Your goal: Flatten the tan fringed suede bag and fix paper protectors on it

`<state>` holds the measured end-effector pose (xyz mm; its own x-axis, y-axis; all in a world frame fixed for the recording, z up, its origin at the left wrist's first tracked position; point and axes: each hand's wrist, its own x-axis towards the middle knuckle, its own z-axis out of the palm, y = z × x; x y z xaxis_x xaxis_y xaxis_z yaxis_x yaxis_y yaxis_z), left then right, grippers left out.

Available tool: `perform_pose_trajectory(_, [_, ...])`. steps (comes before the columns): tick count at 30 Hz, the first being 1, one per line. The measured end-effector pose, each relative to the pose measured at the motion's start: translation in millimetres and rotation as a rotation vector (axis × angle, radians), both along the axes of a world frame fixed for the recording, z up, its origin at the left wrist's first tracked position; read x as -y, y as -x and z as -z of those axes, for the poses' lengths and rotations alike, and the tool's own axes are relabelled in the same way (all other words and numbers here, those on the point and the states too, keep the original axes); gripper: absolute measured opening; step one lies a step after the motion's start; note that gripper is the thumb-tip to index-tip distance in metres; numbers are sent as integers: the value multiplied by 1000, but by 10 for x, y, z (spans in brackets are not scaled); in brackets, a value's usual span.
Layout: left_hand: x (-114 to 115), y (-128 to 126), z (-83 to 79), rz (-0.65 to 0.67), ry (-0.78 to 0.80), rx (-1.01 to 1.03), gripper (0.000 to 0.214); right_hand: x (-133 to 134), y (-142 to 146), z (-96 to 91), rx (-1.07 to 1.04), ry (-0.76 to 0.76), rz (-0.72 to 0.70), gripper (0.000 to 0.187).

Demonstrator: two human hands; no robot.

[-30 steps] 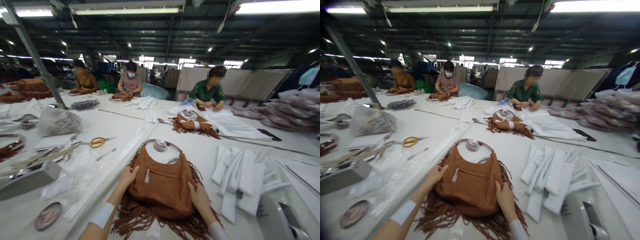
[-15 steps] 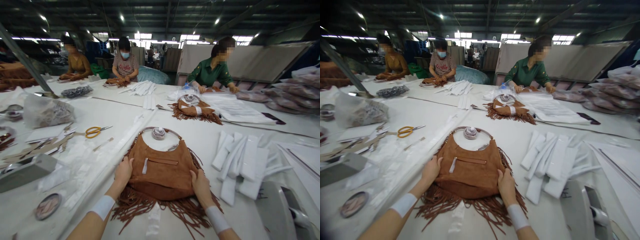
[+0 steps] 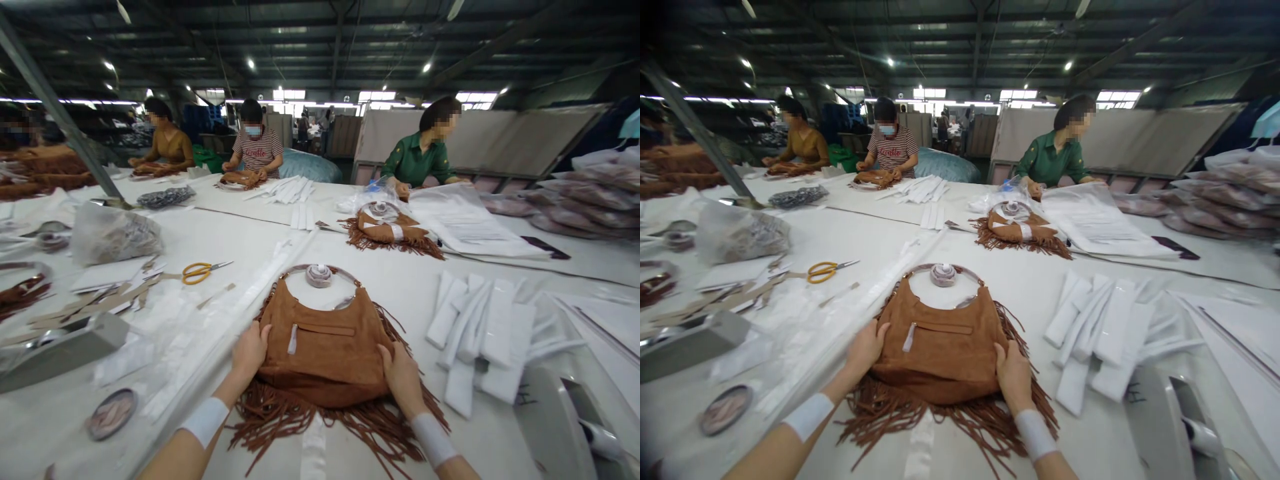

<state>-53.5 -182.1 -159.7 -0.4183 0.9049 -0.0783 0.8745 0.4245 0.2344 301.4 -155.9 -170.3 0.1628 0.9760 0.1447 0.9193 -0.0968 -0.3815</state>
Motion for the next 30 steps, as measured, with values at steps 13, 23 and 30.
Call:
perform_pose_trajectory(13, [91,-49,118,-62,-66,-58,46,11,57,89,10,-12,69,19])
perform_pose_trajectory(23, [201,-193,-289,185,-368,-35,32,19,91,38,-40,-40,88,21])
perform_pose_trajectory(30, [995,-723,-301,789,-634,83,35,343,103,-259,-141,-185,55,25])
